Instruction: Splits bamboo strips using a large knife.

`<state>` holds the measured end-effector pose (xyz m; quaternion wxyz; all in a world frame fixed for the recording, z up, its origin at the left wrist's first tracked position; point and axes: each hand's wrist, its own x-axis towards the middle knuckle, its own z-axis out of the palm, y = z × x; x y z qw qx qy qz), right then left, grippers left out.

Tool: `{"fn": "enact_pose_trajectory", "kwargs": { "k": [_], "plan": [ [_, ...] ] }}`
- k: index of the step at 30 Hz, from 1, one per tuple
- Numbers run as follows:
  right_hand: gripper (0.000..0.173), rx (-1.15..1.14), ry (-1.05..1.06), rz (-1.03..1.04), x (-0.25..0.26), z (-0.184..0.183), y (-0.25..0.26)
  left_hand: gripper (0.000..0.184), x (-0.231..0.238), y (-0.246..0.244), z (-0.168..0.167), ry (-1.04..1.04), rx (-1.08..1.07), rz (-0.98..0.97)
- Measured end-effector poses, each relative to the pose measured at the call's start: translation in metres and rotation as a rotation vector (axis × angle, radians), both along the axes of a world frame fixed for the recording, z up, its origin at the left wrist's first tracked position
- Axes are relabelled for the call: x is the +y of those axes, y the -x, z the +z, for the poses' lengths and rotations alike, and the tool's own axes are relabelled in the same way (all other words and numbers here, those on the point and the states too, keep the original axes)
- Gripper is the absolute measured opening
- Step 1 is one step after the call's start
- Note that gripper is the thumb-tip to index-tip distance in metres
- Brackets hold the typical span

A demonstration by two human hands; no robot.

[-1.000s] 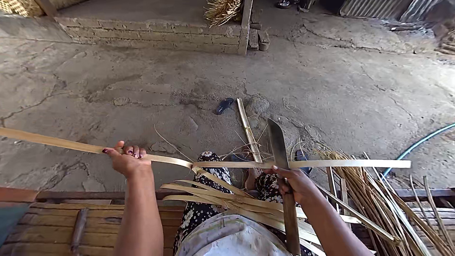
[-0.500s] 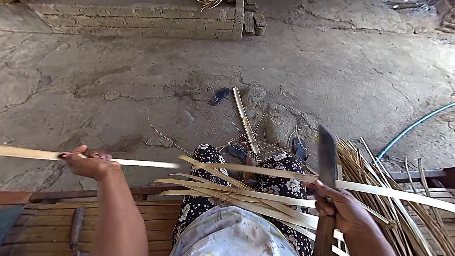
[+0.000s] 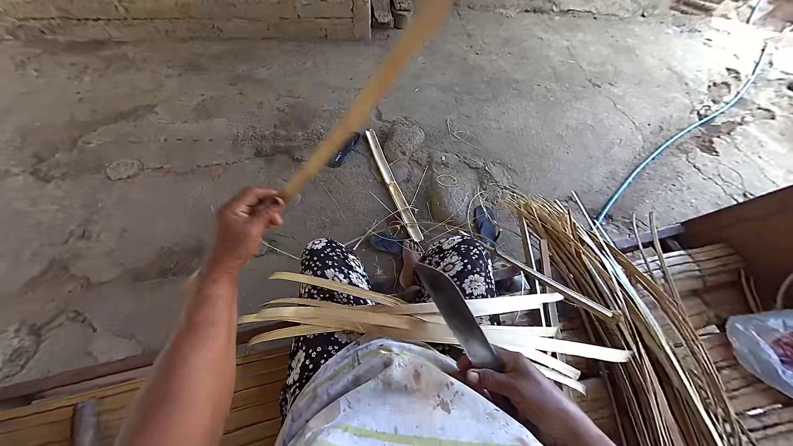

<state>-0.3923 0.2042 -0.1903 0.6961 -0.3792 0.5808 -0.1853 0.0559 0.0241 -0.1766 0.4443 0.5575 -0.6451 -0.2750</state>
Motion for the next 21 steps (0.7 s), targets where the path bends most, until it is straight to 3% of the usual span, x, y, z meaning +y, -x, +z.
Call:
{"fn": "enact_pose_trajectory", "kwargs": {
  "k": [3, 7, 9, 12, 15, 18, 21],
  "plan": [
    [0.018, -0.043, 0.199, -0.251, 0.004, 0.019, 0.019, 0.021, -0.011, 0.026, -0.03, -0.177, -0.112, -0.128],
    [0.054, -0.16, 0.661, -0.538, -0.002, 0.046, 0.051, 0.026, -0.019, 0.049, -0.056, -0.297, -0.201, -0.258],
    [0.047, -0.05, 0.771, -0.727, -0.014, 0.061, 0.056, 0.028, -0.02, 0.06, -0.063, -0.287, -0.207, -0.299],
    [0.037, 0.11, 0.77, -0.89, -0.043, 0.072, 0.073, 0.028, -0.02, 0.073, -0.068, -0.293, -0.202, -0.348],
    [0.04, 0.126, 0.737, -0.893, -0.07, 0.075, 0.088, 0.024, -0.02, 0.08, -0.07, -0.295, -0.163, -0.393],
    [0.021, 0.08, 0.721, -0.949, -0.09, 0.081, 0.083, 0.02, -0.021, 0.076, -0.077, -0.269, -0.171, -0.408],
    [0.009, 0.018, 0.776, -0.798, -0.09, 0.088, 0.055, 0.04, -0.019, 0.08, -0.056, -0.134, -0.352, -0.389]
  ]
}}
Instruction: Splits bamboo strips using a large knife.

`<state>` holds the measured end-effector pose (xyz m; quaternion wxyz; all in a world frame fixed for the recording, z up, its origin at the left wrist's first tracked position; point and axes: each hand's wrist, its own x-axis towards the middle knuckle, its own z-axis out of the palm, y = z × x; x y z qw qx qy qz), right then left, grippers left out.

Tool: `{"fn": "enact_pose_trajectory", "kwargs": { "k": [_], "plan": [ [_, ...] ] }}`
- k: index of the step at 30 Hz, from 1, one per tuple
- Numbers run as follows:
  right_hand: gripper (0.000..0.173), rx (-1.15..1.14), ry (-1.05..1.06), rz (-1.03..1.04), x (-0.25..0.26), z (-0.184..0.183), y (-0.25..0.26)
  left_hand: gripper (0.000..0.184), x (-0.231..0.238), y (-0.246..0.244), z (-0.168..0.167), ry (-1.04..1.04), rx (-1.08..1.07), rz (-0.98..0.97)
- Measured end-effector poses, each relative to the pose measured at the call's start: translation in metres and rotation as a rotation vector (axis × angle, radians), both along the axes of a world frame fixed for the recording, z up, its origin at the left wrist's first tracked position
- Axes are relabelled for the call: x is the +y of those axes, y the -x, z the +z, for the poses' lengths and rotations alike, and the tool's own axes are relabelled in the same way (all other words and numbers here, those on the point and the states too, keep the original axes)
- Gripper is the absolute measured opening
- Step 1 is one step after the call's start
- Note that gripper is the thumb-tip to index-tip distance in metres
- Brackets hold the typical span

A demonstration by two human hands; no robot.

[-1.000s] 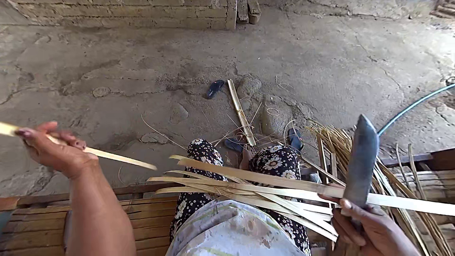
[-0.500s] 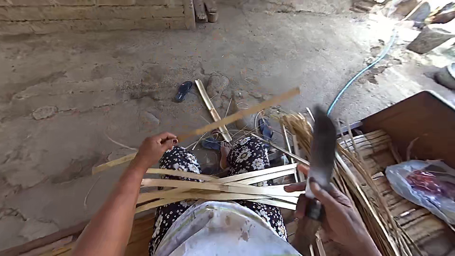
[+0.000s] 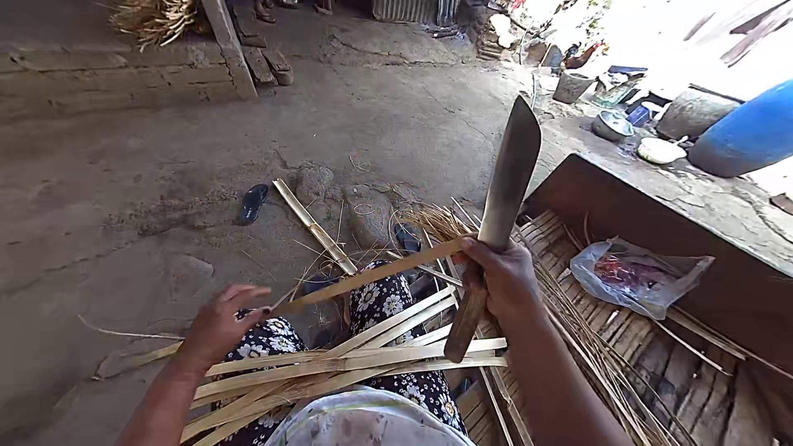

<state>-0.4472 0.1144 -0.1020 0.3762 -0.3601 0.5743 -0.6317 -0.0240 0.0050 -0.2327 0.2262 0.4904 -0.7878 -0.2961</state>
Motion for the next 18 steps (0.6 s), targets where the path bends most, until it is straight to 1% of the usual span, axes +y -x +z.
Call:
{"fn": "enact_pose_trajectory", "kwargs": {
  "k": [1, 2, 4, 6, 8, 9, 11, 15, 18],
  "plan": [
    [0.009, 0.018, 0.035, 0.093, 0.002, 0.001, -0.017, 0.049, 0.006, 0.014, 0.018, 0.06, 0.011, -0.006],
    [0.009, 0.036, 0.07, 0.186, 0.005, 0.002, -0.036, 0.051, 0.017, 0.033, 0.038, 0.131, 0.066, -0.012],
    [0.01, 0.079, 0.105, 0.317, 0.01, 0.002, -0.078, 0.047, 0.046, 0.077, 0.076, 0.192, 0.277, -0.054],
    [0.01, 0.136, 0.143, 0.389, 0.013, 0.005, -0.109, 0.035, 0.071, 0.114, 0.096, 0.178, 0.542, -0.119],
    [0.013, 0.223, 0.204, 0.44, 0.015, 0.006, -0.122, 0.021, 0.085, 0.135, 0.1, 0.185, 0.773, -0.089],
    [0.018, 0.28, 0.233, 0.464, 0.017, 0.007, -0.123, 0.018, 0.088, 0.137, 0.099, 0.185, 0.842, -0.056],
    [0.026, 0.375, 0.27, 0.496, 0.022, 0.008, -0.121, 0.016, 0.09, 0.133, 0.098, 0.184, 0.911, -0.002],
    [0.026, 0.507, 0.308, 0.511, 0.031, 0.005, -0.123, 0.013, 0.095, 0.127, 0.101, 0.142, 1.002, 0.02],
    [0.021, 0.553, 0.308, 0.482, 0.034, 0.005, -0.127, 0.011, 0.098, 0.132, 0.103, 0.114, 1.028, 0.03]
  ]
}}
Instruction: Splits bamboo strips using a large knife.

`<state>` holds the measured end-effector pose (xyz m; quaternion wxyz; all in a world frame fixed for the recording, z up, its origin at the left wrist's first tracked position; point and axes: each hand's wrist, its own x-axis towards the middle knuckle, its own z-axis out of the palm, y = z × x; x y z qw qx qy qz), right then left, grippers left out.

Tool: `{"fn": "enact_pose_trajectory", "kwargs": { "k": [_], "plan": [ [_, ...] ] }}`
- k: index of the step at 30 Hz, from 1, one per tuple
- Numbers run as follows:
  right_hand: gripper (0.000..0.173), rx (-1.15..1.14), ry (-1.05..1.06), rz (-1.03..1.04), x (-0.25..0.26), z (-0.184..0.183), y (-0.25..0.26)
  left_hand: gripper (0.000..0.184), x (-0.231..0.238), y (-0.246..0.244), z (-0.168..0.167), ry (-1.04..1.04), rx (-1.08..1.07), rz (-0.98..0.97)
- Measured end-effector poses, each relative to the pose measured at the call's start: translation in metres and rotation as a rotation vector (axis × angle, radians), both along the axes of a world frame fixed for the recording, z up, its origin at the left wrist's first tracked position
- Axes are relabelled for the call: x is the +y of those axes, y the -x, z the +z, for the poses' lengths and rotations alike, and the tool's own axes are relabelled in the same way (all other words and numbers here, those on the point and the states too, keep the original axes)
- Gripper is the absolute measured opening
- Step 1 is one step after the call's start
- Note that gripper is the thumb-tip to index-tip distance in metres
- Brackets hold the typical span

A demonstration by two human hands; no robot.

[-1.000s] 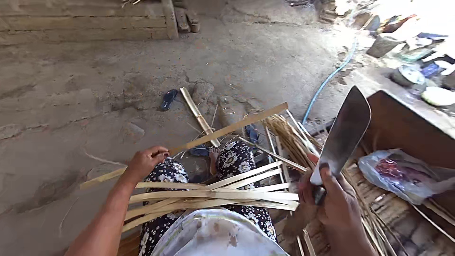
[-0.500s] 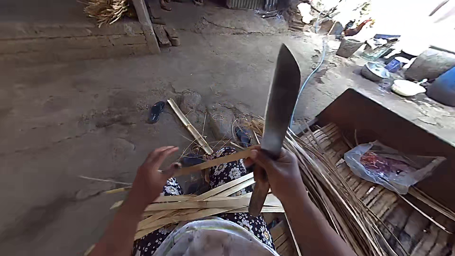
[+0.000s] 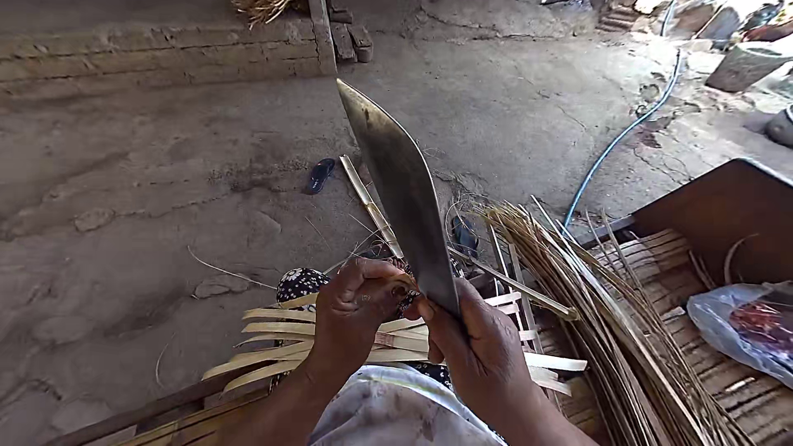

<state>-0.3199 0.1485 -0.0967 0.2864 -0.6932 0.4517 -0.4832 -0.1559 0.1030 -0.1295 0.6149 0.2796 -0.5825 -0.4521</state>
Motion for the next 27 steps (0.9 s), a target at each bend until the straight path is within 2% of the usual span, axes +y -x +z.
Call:
{"fn": "enact_pose_trajectory", "kwargs": {
  "k": [12, 27],
  "plan": [
    [0.016, 0.046, 0.025, -0.037, 0.007, 0.003, 0.002, 0.011, 0.007, 0.004, 0.003, -0.085, 0.029, -0.014],
    [0.02, 0.116, 0.025, -0.014, 0.008, 0.006, 0.01, 0.01, 0.008, 0.004, 0.005, -0.103, 0.056, -0.083]
  ]
}}
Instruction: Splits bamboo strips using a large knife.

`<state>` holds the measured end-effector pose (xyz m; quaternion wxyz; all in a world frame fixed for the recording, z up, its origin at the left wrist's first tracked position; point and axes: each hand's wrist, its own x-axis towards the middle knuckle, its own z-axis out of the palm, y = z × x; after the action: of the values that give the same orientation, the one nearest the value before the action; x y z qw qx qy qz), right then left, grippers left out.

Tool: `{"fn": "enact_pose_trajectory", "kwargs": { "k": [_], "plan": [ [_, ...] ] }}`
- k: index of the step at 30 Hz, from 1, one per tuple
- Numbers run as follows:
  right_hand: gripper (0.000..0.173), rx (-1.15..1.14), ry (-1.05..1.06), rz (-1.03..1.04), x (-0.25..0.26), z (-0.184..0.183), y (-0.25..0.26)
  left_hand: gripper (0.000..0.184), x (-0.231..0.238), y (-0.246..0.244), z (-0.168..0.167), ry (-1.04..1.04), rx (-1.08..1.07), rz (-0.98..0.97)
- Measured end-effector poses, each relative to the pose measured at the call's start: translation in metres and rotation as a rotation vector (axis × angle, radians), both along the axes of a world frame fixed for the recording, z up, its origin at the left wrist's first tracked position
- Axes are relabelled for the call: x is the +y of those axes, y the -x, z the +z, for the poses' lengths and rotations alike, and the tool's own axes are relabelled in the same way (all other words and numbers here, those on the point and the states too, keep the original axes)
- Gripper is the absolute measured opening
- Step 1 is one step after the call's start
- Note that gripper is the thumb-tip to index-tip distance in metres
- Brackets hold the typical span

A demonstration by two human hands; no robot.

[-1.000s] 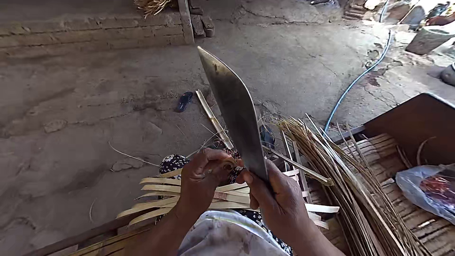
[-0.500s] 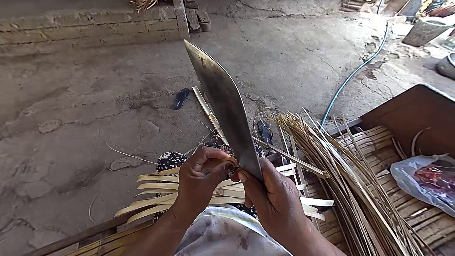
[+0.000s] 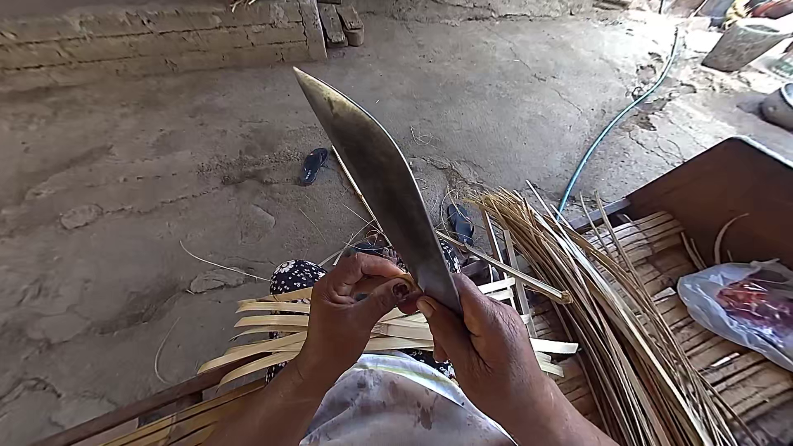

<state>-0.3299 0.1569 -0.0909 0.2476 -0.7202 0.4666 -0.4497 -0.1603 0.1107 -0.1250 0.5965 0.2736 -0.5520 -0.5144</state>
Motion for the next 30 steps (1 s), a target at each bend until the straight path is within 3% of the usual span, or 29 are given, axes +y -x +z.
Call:
{"fn": "enact_pose_trajectory", "kwargs": {
  "k": [5, 30],
  "plan": [
    [0.019, -0.103, -0.046, 0.043, 0.0007, -0.0017, 0.0023, 0.01, -0.0003, 0.0003, 0.0015, -0.004, -0.001, 0.007],
    [0.017, -0.012, -0.026, -0.021, 0.0025, 0.0004, 0.0002, 0.01, 0.0014, 0.003, 0.0, -0.015, 0.007, 0.007]
  ]
}}
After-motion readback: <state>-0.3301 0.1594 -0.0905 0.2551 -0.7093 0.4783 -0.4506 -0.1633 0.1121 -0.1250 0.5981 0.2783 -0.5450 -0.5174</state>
